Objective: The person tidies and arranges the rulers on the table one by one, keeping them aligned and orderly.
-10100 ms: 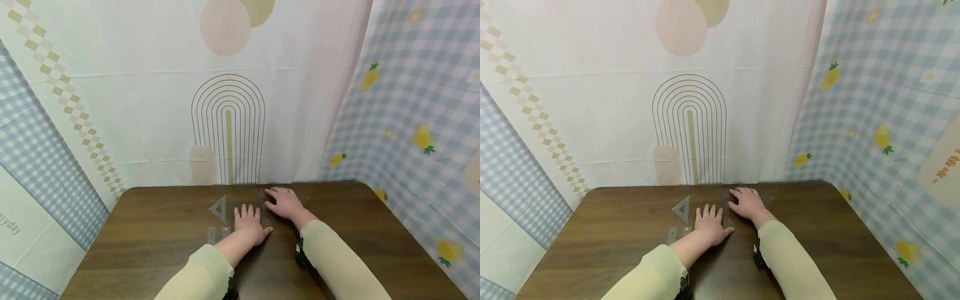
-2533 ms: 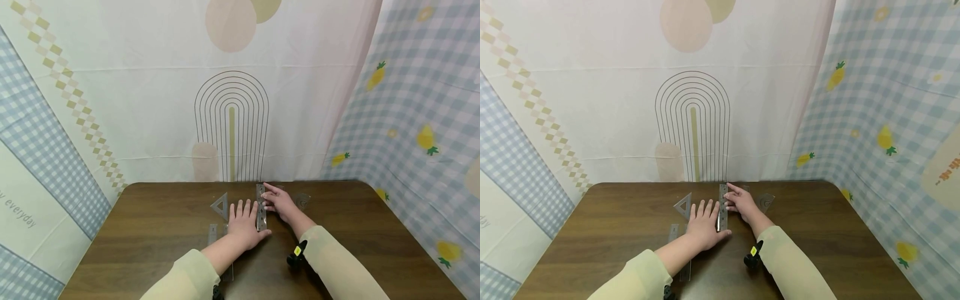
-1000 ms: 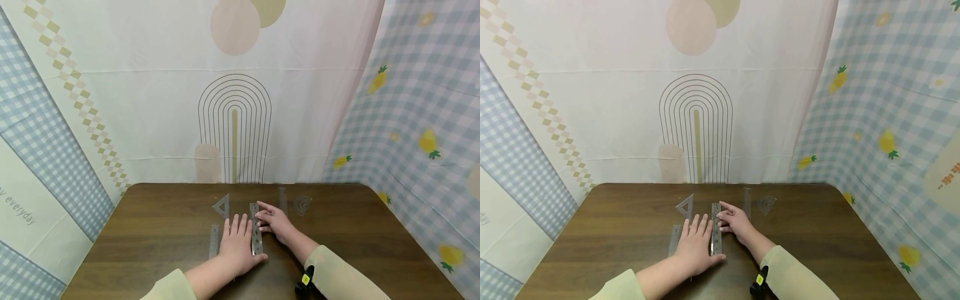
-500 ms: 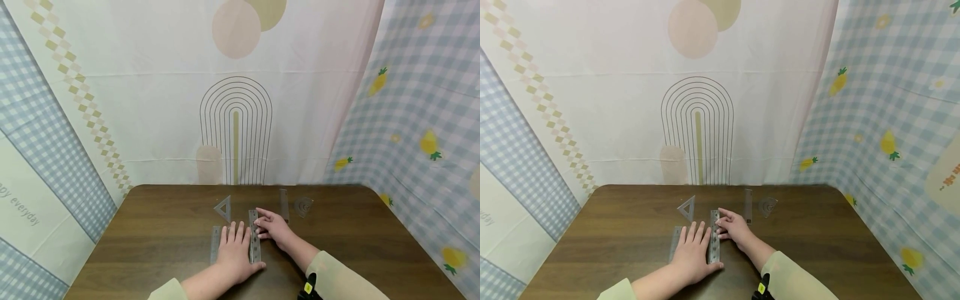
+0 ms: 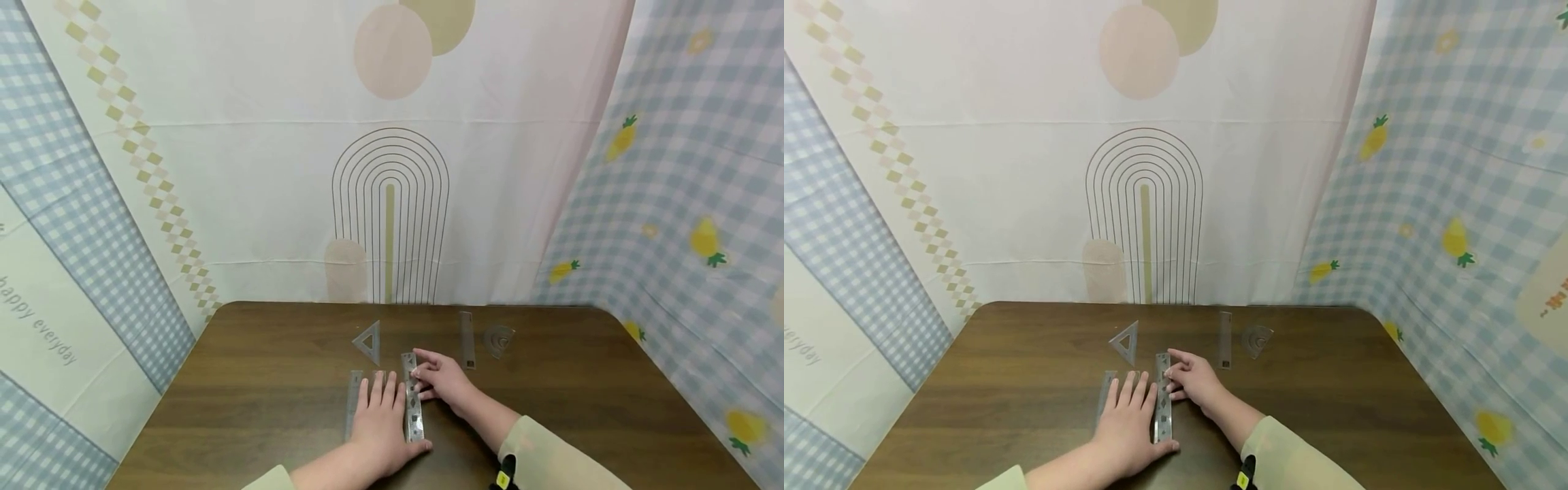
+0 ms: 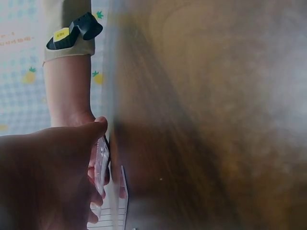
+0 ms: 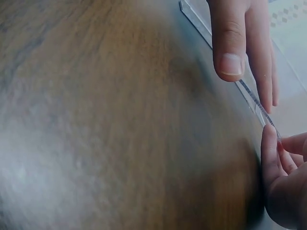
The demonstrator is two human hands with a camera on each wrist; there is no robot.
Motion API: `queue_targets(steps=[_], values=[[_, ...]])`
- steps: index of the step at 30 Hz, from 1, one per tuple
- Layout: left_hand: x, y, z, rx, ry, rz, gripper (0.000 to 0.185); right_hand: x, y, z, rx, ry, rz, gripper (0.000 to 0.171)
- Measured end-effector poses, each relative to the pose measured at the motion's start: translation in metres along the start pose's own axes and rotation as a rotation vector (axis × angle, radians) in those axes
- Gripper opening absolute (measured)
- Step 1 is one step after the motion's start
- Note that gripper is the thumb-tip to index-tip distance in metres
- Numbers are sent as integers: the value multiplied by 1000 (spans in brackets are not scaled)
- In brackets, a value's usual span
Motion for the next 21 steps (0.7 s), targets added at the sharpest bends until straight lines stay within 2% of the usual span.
queue_targets(steps=[8,21], values=[[-3,-4,2,9,0,56,109,-7,-4,2,25,-49,23,51],[-4,-11,3,19,5,80,108,-11,-6,4,25,-165,45,51]])
Point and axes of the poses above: each hand's wrist, its own y-axis towards the middle knuckle, its own x-axis out of the back of the hand, z = x × y, the point moved 9 cm from there along y, towards the middle knuckle, and after that the axes turned 13 degrees about -y, right-handed, at the moved point
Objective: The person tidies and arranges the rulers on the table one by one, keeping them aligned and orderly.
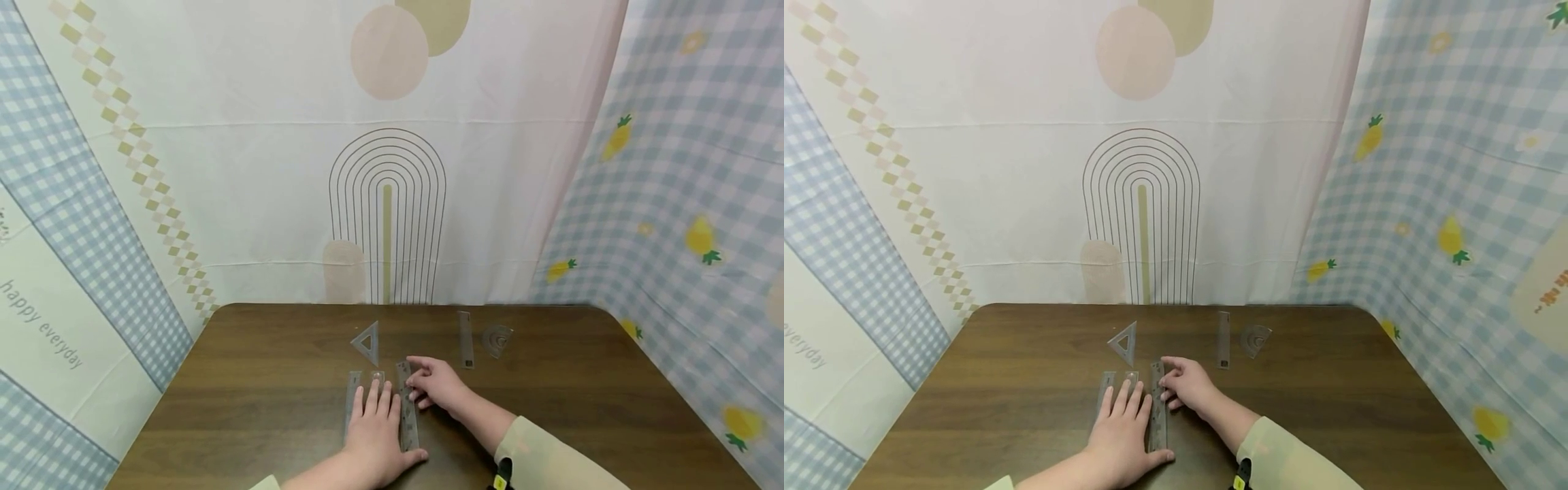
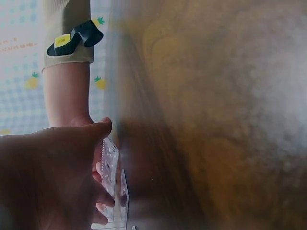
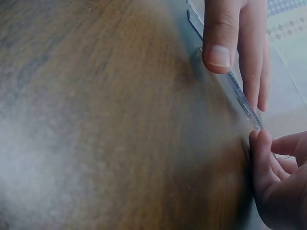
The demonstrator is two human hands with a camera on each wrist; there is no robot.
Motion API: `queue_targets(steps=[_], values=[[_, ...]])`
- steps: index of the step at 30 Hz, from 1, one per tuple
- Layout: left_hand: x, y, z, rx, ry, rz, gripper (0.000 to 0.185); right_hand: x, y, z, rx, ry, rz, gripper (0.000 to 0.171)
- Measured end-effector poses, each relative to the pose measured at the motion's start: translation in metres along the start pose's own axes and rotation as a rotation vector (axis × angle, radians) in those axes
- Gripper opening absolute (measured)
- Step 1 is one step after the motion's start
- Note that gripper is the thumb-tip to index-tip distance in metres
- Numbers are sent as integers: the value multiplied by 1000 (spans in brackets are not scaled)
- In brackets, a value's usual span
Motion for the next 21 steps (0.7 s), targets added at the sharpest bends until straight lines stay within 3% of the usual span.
queue_targets(steps=[10,21], values=[[-1,-4,1,-6,-28,20,107,-2,-3,4,-20,-58,9,49],[-2,-5,4,0,-22,28,108,-1,1,9,20,-209,-6,45]])
Point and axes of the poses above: each hand's wrist, its own y-axis towards the middle knuckle, its own x-axis out of the back of the hand, z = x × y, the point moved 9 cm from there along y, towards the middle knuckle, and after that the axes turned 13 degrees about -y, right-handed, at the moved point
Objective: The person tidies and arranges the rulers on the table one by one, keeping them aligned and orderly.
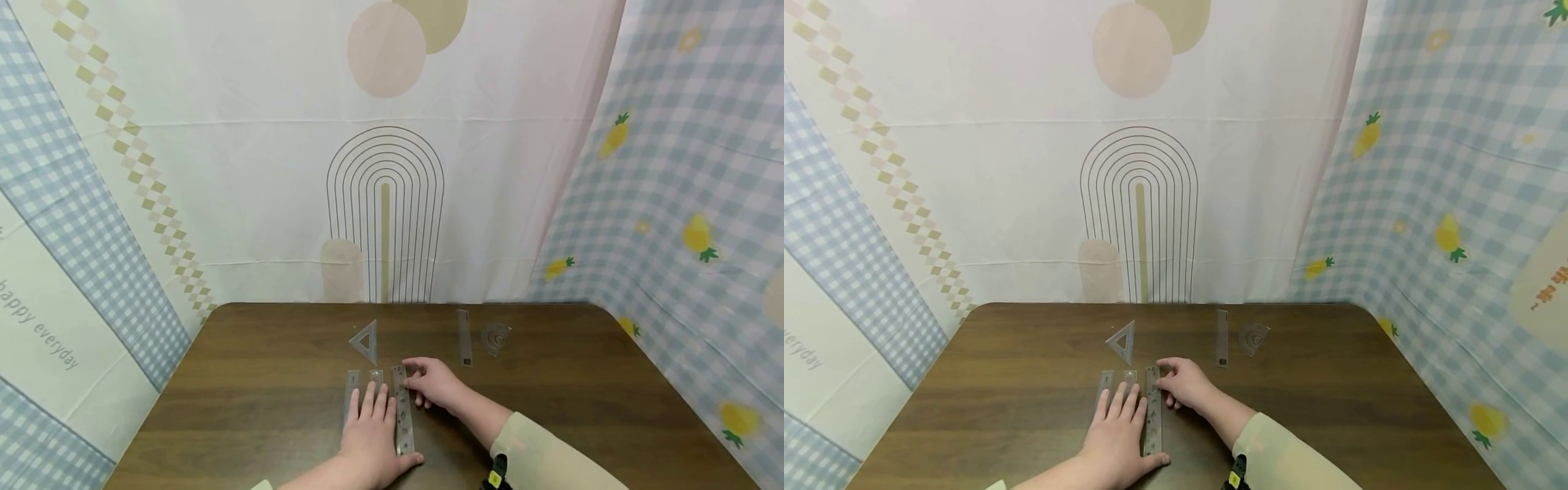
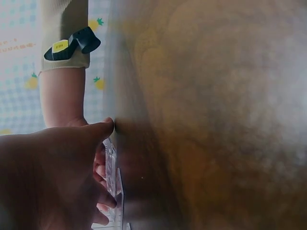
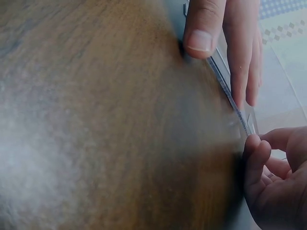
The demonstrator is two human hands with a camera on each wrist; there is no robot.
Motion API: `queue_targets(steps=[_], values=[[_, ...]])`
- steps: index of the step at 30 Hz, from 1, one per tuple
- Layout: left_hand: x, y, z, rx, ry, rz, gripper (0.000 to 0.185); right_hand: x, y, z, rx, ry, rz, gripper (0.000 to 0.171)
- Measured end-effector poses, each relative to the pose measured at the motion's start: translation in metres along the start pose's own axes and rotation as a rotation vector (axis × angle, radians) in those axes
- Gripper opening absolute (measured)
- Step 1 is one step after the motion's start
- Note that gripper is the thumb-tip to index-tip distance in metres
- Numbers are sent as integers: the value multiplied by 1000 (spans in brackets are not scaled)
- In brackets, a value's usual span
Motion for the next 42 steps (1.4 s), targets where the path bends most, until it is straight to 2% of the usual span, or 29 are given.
queue_targets(steps=[9,18,29,42], values=[[2,-3,0,-10,-13,-15,108,-1,2,-1,-15,-98,31,45],[0,-1,3,-14,-23,-21,112,-1,1,1,-17,-152,48,48],[2,-1,2,-26,8,-40,111,-2,3,0,-23,-269,20,48],[0,0,4,-25,-50,2,110,-3,2,-3,-50,-331,24,52]])
Point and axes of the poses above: each hand's wrist, its own y-axis towards the middle knuckle, its own x-axis out of the back of the hand, z = x × y, the point moved 9 cm from there along y, towards the middle knuckle, and after that the axes turned 13 degrees about -y, right-handed, at the moved point
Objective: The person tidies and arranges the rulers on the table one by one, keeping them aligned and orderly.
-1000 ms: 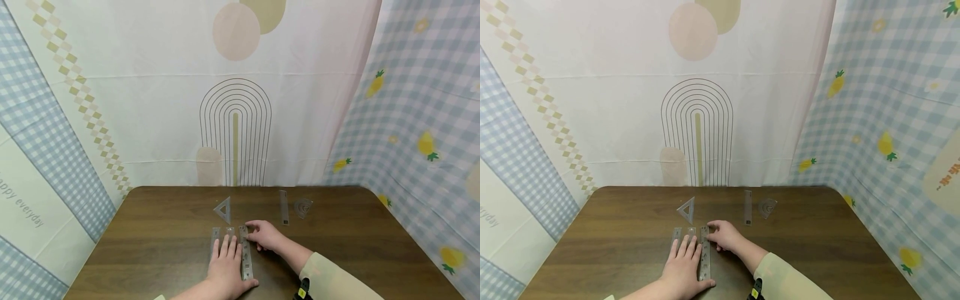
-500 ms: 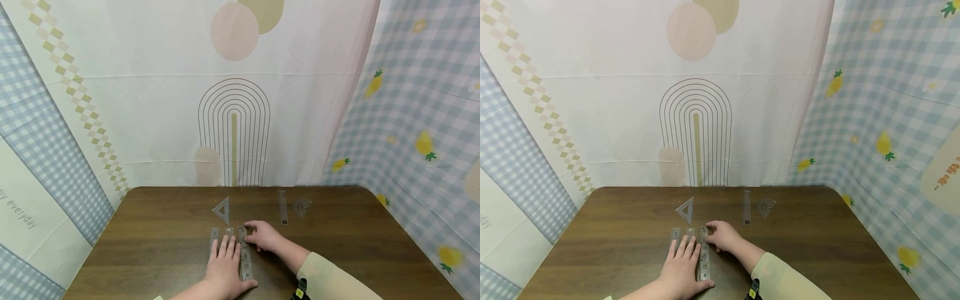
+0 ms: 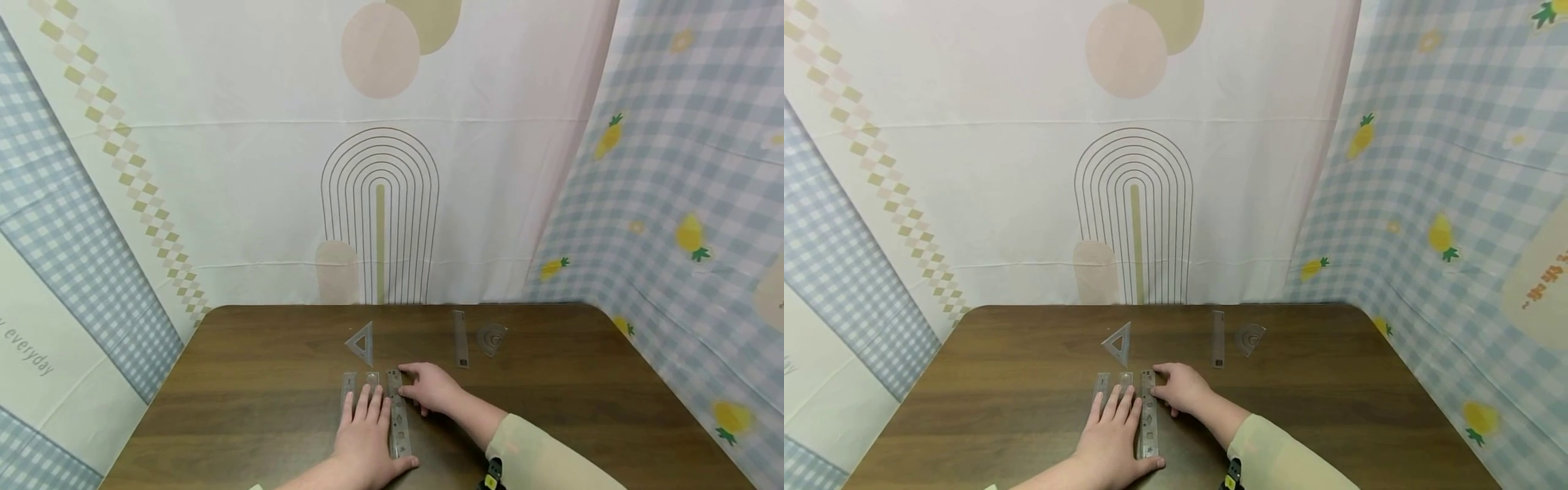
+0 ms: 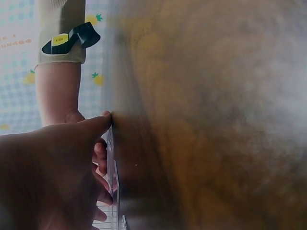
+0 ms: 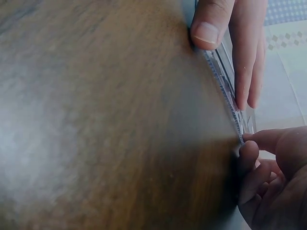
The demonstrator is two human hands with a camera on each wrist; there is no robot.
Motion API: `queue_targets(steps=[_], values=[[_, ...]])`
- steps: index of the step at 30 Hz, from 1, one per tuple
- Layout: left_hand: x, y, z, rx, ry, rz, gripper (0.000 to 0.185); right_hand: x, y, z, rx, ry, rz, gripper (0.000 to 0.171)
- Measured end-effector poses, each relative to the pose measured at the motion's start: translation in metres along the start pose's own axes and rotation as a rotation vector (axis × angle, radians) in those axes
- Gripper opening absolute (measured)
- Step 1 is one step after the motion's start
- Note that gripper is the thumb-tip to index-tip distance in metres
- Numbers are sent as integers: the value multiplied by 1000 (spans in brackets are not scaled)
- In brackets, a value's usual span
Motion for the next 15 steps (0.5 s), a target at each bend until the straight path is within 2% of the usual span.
queue_targets(steps=[15], values=[[-1,1,-1,-15,10,-8,110,-1,-9,0,-21,13,24,54]])
Point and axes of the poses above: each hand's wrist, its own y-axis towards the middle knuckle, its own x-axis out of the back of the hand, z = x × y, the point moved 9 cm from there along y, towards the middle knuckle, and after that the axes turned 13 degrees about -y, right-handed, at the moved point
